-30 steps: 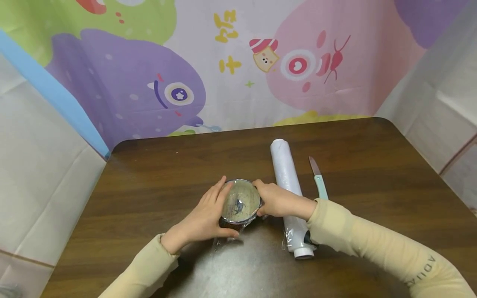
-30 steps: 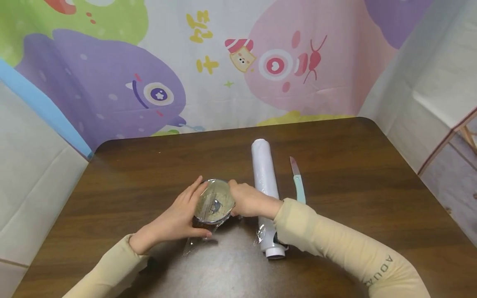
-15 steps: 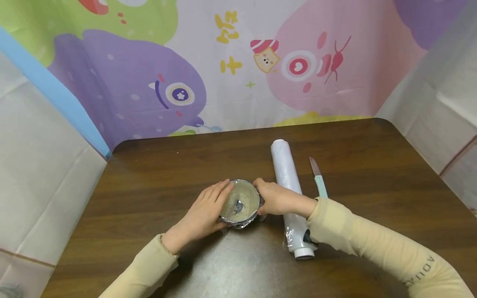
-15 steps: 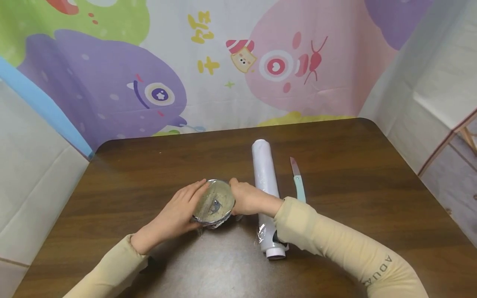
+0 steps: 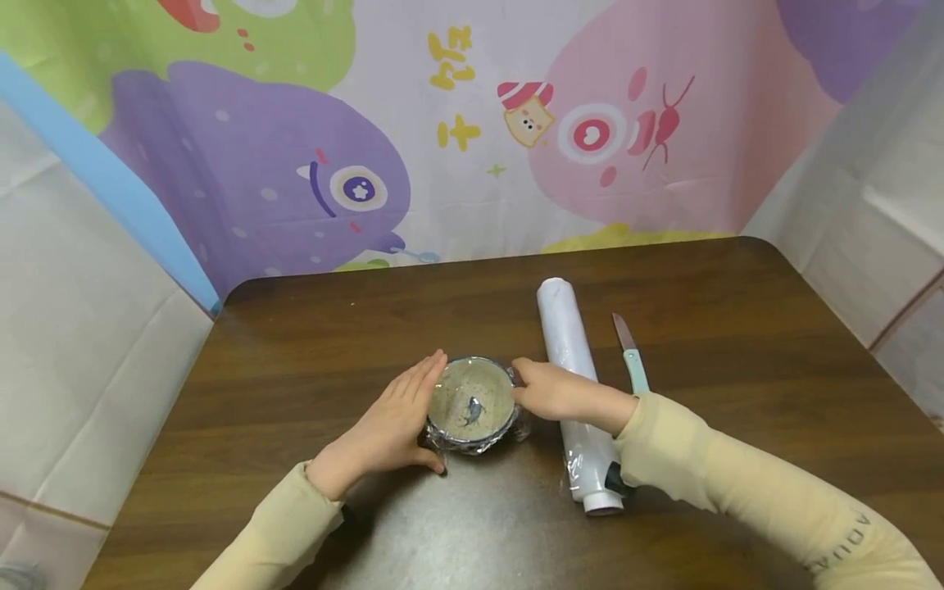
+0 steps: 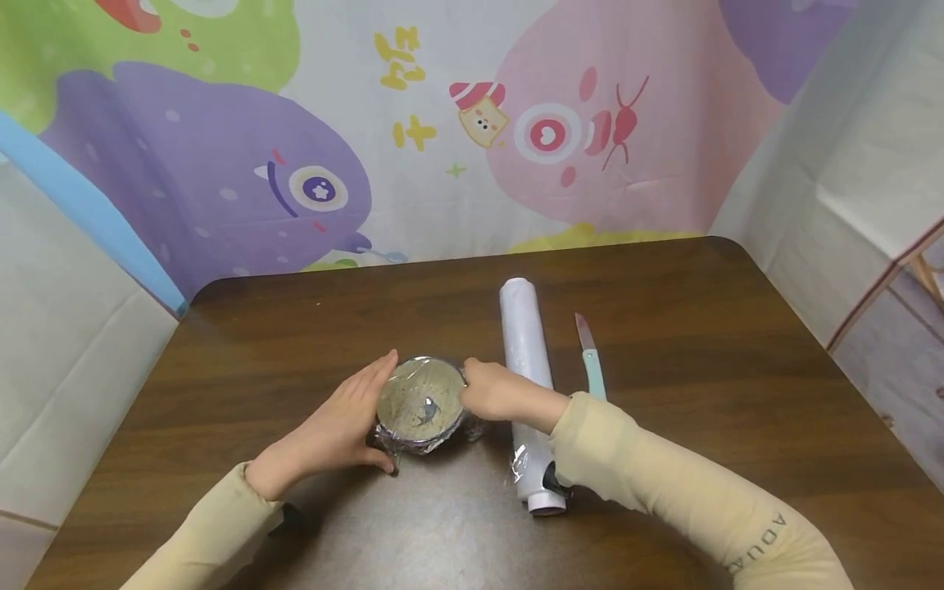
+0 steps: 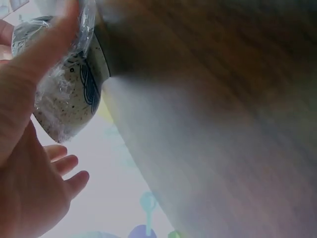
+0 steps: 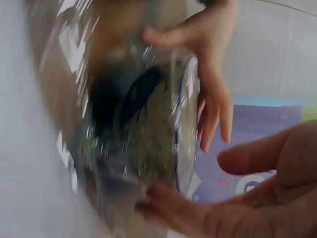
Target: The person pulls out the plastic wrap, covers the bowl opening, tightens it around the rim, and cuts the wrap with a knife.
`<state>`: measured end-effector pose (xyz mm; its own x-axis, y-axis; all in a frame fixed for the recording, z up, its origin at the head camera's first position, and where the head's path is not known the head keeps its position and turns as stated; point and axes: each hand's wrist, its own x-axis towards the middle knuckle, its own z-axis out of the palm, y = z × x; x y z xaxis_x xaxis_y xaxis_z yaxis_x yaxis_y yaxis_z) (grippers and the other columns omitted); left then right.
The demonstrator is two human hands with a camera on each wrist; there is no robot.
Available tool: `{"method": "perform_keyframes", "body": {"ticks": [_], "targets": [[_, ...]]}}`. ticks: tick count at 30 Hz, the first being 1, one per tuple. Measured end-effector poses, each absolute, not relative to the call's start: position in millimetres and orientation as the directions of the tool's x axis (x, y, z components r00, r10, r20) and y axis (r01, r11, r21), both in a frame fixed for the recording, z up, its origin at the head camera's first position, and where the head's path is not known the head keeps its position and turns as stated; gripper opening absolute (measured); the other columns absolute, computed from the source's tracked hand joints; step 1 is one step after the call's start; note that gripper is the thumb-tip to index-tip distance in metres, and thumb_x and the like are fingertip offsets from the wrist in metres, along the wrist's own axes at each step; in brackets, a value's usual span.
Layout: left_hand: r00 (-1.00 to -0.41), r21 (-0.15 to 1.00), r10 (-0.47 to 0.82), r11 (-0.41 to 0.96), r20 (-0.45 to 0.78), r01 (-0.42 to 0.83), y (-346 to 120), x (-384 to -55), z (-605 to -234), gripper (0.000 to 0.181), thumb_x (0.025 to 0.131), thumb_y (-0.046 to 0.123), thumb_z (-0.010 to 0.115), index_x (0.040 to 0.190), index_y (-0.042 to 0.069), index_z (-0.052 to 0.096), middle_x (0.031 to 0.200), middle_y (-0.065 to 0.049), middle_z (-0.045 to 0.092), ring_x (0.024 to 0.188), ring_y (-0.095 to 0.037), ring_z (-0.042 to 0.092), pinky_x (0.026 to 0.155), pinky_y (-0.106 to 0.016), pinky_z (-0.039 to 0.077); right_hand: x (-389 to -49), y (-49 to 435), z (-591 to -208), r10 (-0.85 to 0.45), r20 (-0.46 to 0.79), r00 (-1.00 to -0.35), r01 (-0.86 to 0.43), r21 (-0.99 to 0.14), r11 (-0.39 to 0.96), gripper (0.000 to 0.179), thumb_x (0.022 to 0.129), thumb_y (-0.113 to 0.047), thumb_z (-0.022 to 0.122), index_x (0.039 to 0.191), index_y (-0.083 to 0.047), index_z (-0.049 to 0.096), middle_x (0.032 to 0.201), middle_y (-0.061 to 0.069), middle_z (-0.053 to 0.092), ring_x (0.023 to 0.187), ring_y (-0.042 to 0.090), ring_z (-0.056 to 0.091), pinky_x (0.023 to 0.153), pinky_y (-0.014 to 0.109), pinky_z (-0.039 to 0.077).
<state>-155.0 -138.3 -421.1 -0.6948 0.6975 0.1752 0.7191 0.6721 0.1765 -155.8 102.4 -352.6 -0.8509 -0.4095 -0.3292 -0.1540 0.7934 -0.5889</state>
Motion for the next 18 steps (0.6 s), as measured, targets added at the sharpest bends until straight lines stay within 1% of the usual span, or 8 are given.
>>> {"method": "perform_keyframes", "body": {"ticks": [2,4,6,8,10,12,14,18], "targets": [[-0.684,0.156,0.7,0.666,0.206,0.729,-139,-156,-421,0.13,0.05,0.047,0.084,0.143,-0.003,0.008,0.148,-0.021,0.018,0.136,-0.031,0.021,0.108,-0.044,0.024,-152,101,-353,-0.376,-0.382,-0.844,-0.029,-0.667,0.744,0.057,0.089,-0.012,0.044,0.135,0.016,0.024,0.139,0.032,0.029,0.131,0.04,0.028,0.107,0.047,0.024],[-0.665,0.136,0.706,0.654,0.246,0.744,-139,-157,-421,0.122,0.053,0.039,0.085,0.143,-0.003,0.013,0.146,-0.021,0.022,0.135,-0.03,0.024,0.107,-0.044,0.026,-148,99,-354,-0.349,-0.433,-0.831,0.111,-0.744,0.659,0.06,0.088,-0.011,0.045,0.135,0.017,0.021,0.141,0.032,0.025,0.131,0.04,0.025,0.106,0.049,0.024],[-0.638,0.109,0.717,0.637,0.281,0.763,-138,-158,-421,0.111,0.058,0.03,0.084,0.141,-0.006,0.018,0.144,-0.022,0.028,0.132,-0.031,0.029,0.105,-0.044,0.029,-143,96,-356,-0.348,-0.472,-0.81,0.229,-0.801,0.554,0.058,0.086,-0.009,0.045,0.134,0.016,0.024,0.139,0.031,0.029,0.129,0.038,0.03,0.104,0.05,0.029],[-0.613,0.086,0.731,0.619,0.3,0.78,-136,-158,-423,0.102,0.061,0.021,0.082,0.138,-0.01,0.022,0.141,-0.025,0.031,0.13,-0.033,0.033,0.103,-0.045,0.032,-139,92,-359,-0.374,-0.486,-0.79,0.31,-0.843,0.44,0.053,0.084,-0.004,0.045,0.131,0.016,0.029,0.132,0.029,0.038,0.12,0.033,0.041,0.101,0.049,0.034],[-0.594,0.065,0.741,0.607,0.313,0.792,-134,-158,-424,0.096,0.063,0.016,0.08,0.136,-0.012,0.025,0.139,-0.027,0.034,0.127,-0.035,0.037,0.102,-0.045,0.034,-136,89,-361,-0.401,-0.486,-0.776,0.369,-0.866,0.336,0.049,0.082,-0.001,0.042,0.128,0.015,0.031,0.125,0.027,0.044,0.111,0.028,0.047,0.099,0.048,0.036],[-0.589,0.059,0.742,0.605,0.32,0.794,-132,-158,-425,0.093,0.064,0.015,0.079,0.135,-0.013,0.026,0.137,-0.027,0.036,0.125,-0.035,0.039,0.101,-0.045,0.035,-135,88,-363,-0.404,-0.488,-0.773,0.414,-0.872,0.261,0.048,0.082,0.002,0.04,0.128,0.014,0.03,0.12,0.026,0.046,0.105,0.025,0.049,0.099,0.048,0.036],[-0.604,0.072,0.73,0.617,0.321,0.784,-131,-158,-425,0.094,0.065,0.019,0.079,0.136,-0.012,0.026,0.137,-0.027,0.036,0.124,-0.035,0.039,0.101,-0.044,0.035,-135,88,-363,-0.395,-0.494,-0.774,0.445,-0.869,0.214,0.052,0.083,0.002,0.039,0.132,0.014,0.022,0.122,0.027,0.041,0.108,0.029,0.048,0.101,0.05,0.033],[-0.651,0.158,0.708,0.634,0.275,0.757,-134,-157,-422,0.106,0.062,0.032,0.083,0.14,-0.007,0.022,0.141,-0.024,0.032,0.128,-0.033,0.036,0.102,-0.044,0.033,-130,90,-361,-0.362,-0.524,-0.771,0.49,-0.851,0.189,0.059,0.085,0.001,0.039,0.135,0.014,0.01,0.13,0.031,0.028,0.117,0.041,0.04,0.102,0.052,0.03]]}}
